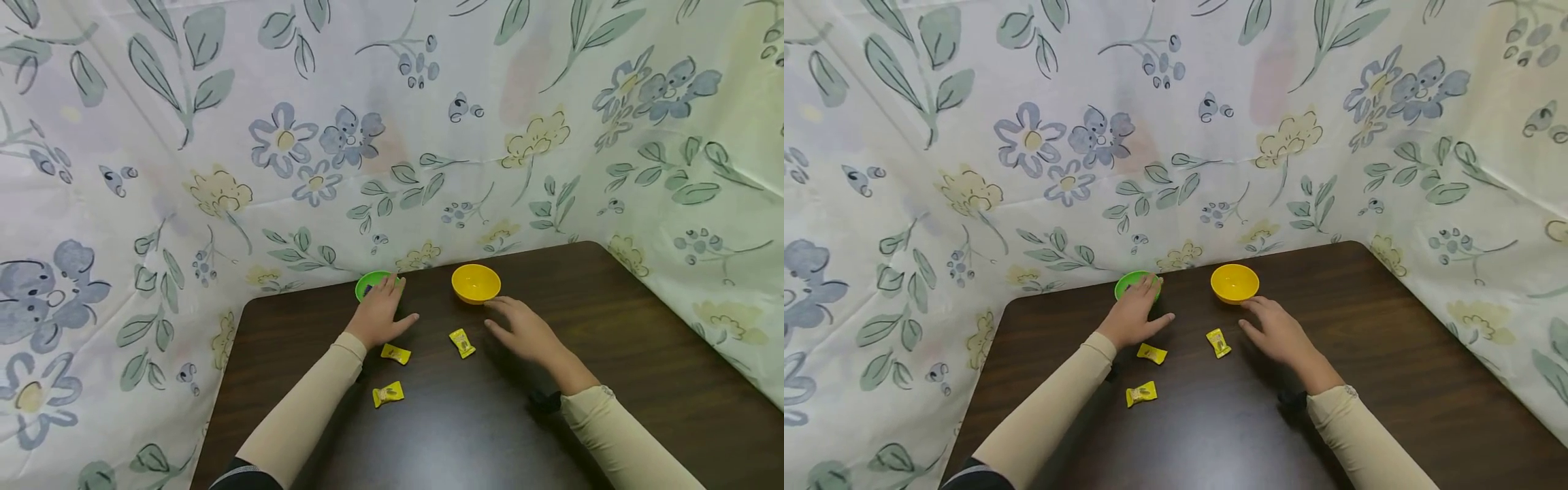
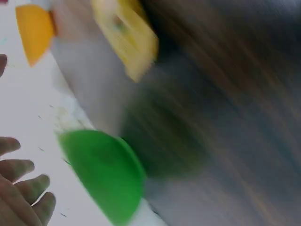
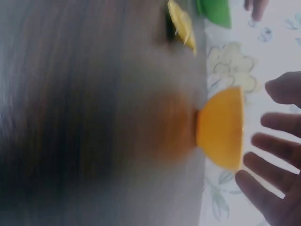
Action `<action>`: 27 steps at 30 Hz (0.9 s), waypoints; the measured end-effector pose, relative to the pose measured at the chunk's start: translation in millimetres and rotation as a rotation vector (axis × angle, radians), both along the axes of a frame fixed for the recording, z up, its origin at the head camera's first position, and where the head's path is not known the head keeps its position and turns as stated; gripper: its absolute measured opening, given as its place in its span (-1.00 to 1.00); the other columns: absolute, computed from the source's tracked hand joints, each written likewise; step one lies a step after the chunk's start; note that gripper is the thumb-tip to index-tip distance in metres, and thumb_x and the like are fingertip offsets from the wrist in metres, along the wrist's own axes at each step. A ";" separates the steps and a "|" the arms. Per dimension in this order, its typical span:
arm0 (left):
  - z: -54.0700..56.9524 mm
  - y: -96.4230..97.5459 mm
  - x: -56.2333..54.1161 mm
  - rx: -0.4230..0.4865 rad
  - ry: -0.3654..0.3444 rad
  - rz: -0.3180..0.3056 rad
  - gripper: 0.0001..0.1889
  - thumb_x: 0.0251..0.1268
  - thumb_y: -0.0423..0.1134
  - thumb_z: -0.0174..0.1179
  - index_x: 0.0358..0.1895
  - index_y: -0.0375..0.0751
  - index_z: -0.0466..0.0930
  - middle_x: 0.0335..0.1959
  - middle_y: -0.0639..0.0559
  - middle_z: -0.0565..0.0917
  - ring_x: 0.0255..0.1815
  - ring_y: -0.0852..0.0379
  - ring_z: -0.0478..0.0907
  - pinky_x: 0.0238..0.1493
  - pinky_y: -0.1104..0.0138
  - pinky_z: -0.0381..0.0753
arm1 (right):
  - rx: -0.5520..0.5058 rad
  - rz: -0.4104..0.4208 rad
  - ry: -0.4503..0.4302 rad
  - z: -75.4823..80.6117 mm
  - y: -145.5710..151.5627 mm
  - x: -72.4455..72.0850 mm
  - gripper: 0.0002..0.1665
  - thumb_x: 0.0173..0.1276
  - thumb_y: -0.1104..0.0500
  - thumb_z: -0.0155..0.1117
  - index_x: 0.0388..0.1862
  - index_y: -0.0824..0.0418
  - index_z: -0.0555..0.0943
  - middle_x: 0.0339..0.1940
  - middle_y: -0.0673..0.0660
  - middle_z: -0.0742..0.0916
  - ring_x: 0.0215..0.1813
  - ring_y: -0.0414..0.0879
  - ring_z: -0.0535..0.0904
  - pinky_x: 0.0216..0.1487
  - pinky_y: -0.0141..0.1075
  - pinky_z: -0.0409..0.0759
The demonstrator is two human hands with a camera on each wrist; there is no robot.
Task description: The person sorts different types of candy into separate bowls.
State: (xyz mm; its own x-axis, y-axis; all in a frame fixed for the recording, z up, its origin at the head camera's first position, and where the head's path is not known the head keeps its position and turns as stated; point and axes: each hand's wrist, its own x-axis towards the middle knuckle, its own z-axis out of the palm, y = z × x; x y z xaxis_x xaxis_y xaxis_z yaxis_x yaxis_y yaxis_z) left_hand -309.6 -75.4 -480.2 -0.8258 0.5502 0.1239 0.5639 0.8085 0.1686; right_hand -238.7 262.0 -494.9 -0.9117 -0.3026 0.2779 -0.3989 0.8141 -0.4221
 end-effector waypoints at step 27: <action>-7.0 79.6 38.2 -0.103 0.023 -0.436 -0.56 0.50 -0.17 0.36 0.38 -0.09 0.64 0.29 0.02 0.69 0.23 0.11 0.67 0.33 0.30 0.64 | 0.211 -0.121 -0.231 -9.4 10.9 -76.7 0.22 0.62 -0.47 -0.10 0.72 0.49 -0.08 0.75 0.50 0.04 0.69 0.51 0.07 0.63 0.38 0.12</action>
